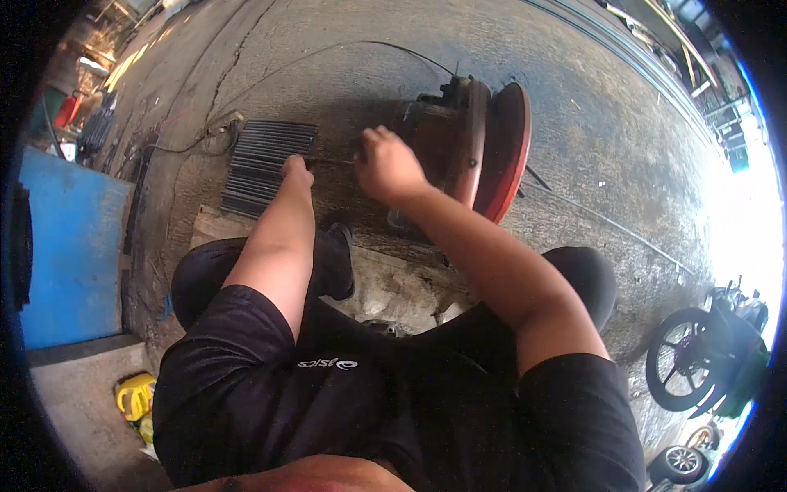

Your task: Cutting metal rods using a power chop saw.

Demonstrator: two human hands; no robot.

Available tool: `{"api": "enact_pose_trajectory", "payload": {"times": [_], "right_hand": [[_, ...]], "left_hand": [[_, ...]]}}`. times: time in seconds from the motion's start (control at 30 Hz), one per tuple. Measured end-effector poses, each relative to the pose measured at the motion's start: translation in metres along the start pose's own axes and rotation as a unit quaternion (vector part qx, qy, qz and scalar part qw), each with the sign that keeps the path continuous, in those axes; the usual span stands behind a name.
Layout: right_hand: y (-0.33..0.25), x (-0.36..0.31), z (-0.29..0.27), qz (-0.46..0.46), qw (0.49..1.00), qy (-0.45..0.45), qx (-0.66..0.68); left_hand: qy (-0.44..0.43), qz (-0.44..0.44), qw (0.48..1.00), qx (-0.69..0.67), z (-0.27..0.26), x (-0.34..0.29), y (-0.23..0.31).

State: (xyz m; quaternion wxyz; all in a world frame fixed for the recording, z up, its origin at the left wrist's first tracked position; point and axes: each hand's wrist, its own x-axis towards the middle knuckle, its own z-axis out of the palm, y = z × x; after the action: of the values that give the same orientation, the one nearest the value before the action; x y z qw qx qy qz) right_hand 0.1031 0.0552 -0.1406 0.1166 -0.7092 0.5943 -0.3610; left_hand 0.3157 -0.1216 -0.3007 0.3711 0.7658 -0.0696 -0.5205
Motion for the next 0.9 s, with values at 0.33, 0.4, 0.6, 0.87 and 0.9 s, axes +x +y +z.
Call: {"api": "enact_pose_trajectory", "payload": {"times": [0.33, 0.4, 0.6, 0.87, 0.9], "right_hand": [[0.055, -0.013, 0.158, 0.142, 0.933, -0.258, -0.206], [0.075, -0.011, 0.171, 0.181, 0.934, -0.236, -0.198], [0.109, 0.006, 0.218, 0.309, 0.921, -0.229, -0.064], [0.122, 0.004, 0.259, 0.334, 0.834, -0.194, 0.394], [0.124, -0.001, 0.254, 0.299, 0.841, -0.180, 0.413]], "left_hand": [[-0.080, 0.103, 0.990, 0.050, 0.023, -0.010, 0.024], [-0.113, 0.113, 0.985, 0.061, 0.033, -0.001, 0.023], [0.014, 0.135, 0.972, 0.191, 0.078, 0.028, 0.007], [0.071, 0.249, 0.909, 0.327, 0.103, 0.008, -0.041], [0.068, 0.251, 0.908, 0.328, 0.104, 0.002, -0.048]]}}
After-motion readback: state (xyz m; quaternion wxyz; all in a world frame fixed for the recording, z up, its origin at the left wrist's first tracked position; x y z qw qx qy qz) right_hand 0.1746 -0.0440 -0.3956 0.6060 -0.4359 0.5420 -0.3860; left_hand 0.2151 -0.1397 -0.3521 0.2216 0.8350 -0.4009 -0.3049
